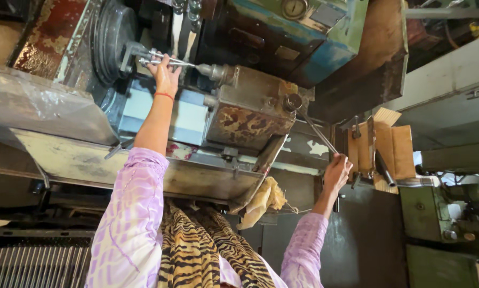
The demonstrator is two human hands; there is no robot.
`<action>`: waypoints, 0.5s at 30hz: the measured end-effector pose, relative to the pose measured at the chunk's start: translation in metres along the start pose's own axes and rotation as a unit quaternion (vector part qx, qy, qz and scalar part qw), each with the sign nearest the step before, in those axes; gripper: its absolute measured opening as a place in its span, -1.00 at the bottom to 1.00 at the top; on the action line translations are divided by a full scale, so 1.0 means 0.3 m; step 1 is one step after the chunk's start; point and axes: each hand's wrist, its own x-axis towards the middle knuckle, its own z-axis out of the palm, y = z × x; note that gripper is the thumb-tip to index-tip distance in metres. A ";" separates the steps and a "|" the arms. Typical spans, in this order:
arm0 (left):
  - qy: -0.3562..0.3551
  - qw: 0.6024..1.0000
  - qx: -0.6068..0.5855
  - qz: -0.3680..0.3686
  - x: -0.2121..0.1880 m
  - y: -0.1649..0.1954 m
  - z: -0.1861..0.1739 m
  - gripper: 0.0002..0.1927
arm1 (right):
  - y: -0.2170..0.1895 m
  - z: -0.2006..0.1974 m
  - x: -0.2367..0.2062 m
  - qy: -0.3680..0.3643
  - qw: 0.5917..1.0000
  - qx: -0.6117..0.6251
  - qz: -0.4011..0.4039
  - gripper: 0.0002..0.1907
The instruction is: The person repeatedly picks up metal rods from a tray, inserts them into a grinding machine, and operates a lever to grind the rod ends. After each cycle, the person removes the rod and places it back into the tray. The process is repeated for multiple rods throughout the clip.
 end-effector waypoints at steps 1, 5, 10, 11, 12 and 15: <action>0.006 1.000 0.003 0.005 0.004 -0.002 -0.002 -0.35 | 0.005 -0.001 -0.011 0.007 1.000 0.020 -0.020 -0.62; 0.056 0.998 0.006 0.037 0.026 -0.011 0.024 -0.52 | 0.028 0.014 -0.139 0.130 0.985 0.093 -0.057 -0.45; 0.028 0.992 0.046 0.118 -0.016 0.011 0.133 -0.71 | 0.034 0.083 -0.693 -0.039 0.797 0.397 0.452 -0.55; -0.005 0.990 0.060 0.129 -0.057 0.032 0.160 -0.74 | 0.029 0.096 -0.831 -0.070 0.749 0.428 0.501 -0.57; -0.043 0.987 0.079 0.135 -0.113 0.057 0.181 -0.77 | 0.016 0.109 -0.960 -0.098 0.702 0.452 0.541 -0.59; -0.140 0.969 0.163 0.125 -0.343 0.174 0.191 -0.81 | 0.005 0.132 -1.132 -0.115 0.644 0.489 0.577 -0.64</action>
